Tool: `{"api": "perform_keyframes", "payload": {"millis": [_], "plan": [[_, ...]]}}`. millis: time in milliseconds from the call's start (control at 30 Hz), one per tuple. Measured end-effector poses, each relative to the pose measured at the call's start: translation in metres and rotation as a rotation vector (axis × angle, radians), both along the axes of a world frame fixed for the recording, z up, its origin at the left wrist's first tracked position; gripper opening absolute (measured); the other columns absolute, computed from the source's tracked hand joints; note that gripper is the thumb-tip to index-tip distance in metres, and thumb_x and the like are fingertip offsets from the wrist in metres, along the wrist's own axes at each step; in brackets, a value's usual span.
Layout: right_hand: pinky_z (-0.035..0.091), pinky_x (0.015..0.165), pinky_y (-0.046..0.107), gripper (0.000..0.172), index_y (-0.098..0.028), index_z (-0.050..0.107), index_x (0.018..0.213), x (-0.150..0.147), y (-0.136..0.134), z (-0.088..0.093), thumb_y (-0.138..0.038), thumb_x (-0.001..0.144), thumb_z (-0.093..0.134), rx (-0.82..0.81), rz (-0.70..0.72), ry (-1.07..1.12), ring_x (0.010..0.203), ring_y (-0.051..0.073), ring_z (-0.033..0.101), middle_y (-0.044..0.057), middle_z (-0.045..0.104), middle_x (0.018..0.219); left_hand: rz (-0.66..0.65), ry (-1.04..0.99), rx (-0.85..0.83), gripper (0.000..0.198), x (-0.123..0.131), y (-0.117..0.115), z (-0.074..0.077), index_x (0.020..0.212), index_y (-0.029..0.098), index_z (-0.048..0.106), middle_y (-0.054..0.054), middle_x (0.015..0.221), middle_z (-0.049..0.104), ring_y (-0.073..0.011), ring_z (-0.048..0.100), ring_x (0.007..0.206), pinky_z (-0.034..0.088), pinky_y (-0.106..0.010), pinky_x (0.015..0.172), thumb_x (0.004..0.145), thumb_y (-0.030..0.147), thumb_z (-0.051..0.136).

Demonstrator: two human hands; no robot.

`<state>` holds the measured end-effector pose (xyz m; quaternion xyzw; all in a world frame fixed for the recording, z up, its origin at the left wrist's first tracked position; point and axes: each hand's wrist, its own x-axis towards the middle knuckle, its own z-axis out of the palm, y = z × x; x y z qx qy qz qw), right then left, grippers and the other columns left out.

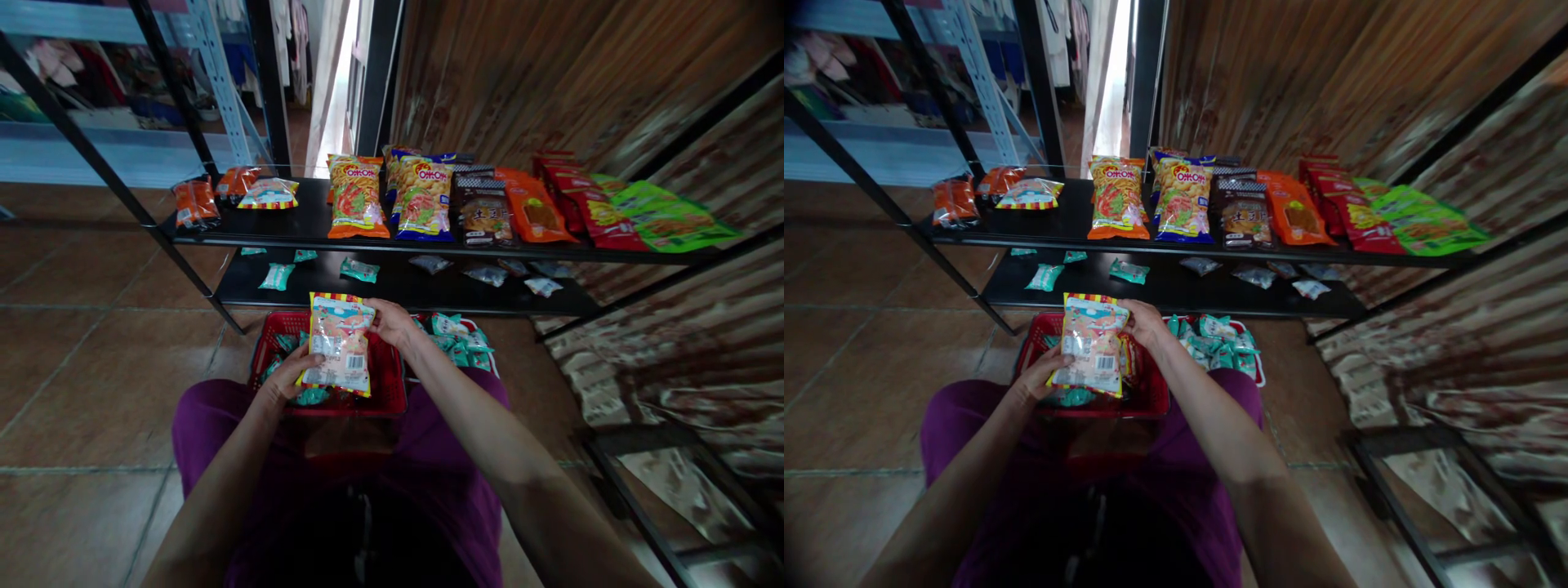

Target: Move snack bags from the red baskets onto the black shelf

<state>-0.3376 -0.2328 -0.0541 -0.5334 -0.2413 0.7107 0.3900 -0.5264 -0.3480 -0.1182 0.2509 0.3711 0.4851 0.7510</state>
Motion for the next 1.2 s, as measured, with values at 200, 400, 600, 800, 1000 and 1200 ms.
{"api": "perform_keyframes", "payload": {"millis": [200,400,600,800,1000,1200], "plan": [[0.051,0.053,0.023,0.009,-0.016,0.057,0.071,0.005,0.012,-0.005,-0.009,0.077,0.059,-0.027,-0.025,0.006,0.051,0.011,0.058,-0.002,0.063,0.054,0.001,-0.060,-0.001,0.061,-0.002,-0.004,0.009,0.121,0.021,0.059,-0.008,0.107,0.069,-0.0186,0.067,0.085,0.053,-0.027,0.074,0.062,0.021,0.079],[0.051,0.054,0.022,0.010,-0.017,0.056,0.072,0.014,0.026,-0.009,-0.011,0.079,0.059,-0.043,-0.046,0.005,0.052,0.011,0.058,-0.002,0.062,0.056,0.080,-0.092,-0.034,0.048,0.002,-0.010,0.016,0.113,0.021,0.063,-0.005,0.113,0.065,-0.0204,0.064,0.100,0.048,-0.045,0.097,0.067,0.012,0.076],[0.049,0.050,0.021,0.008,-0.018,0.056,0.074,0.019,0.035,-0.010,-0.013,0.077,0.060,-0.051,-0.060,-0.004,0.050,0.010,0.055,-0.003,0.060,0.054,0.184,-0.049,-0.018,0.027,0.015,-0.007,0.019,0.099,0.013,0.068,-0.007,0.105,0.068,-0.0192,0.065,0.095,0.049,-0.044,0.097,0.074,0.021,0.073],[0.048,0.049,0.021,0.010,-0.017,0.053,0.070,0.017,0.044,-0.010,-0.012,0.078,0.057,-0.057,-0.088,-0.024,0.047,0.010,0.054,-0.003,0.058,0.051,0.247,-0.062,-0.038,0.022,0.024,-0.006,0.025,0.097,0.011,0.067,-0.008,0.097,0.071,-0.0184,0.067,0.087,0.048,-0.047,0.098,0.078,0.021,0.069],[0.049,0.052,0.022,0.010,-0.017,0.054,0.071,0.015,0.048,-0.008,-0.014,0.080,0.057,-0.050,-0.075,-0.028,0.050,0.011,0.055,-0.002,0.059,0.053,0.295,-0.062,-0.068,0.011,0.027,-0.006,0.032,0.090,0.011,0.065,-0.007,0.090,0.071,-0.0169,0.068,0.079,0.051,-0.046,0.094,0.080,0.013,0.064],[0.049,0.056,0.023,0.019,-0.020,0.058,0.082,0.014,0.033,-0.001,-0.037,0.089,0.054,0.022,0.032,0.030,0.054,0.011,0.056,-0.002,0.062,0.063,0.391,-0.060,-0.083,0.008,0.032,-0.004,0.031,0.087,0.013,0.064,-0.005,0.090,0.069,-0.0144,0.067,0.077,0.054,-0.041,0.089,0.080,0.009,0.062]]}}
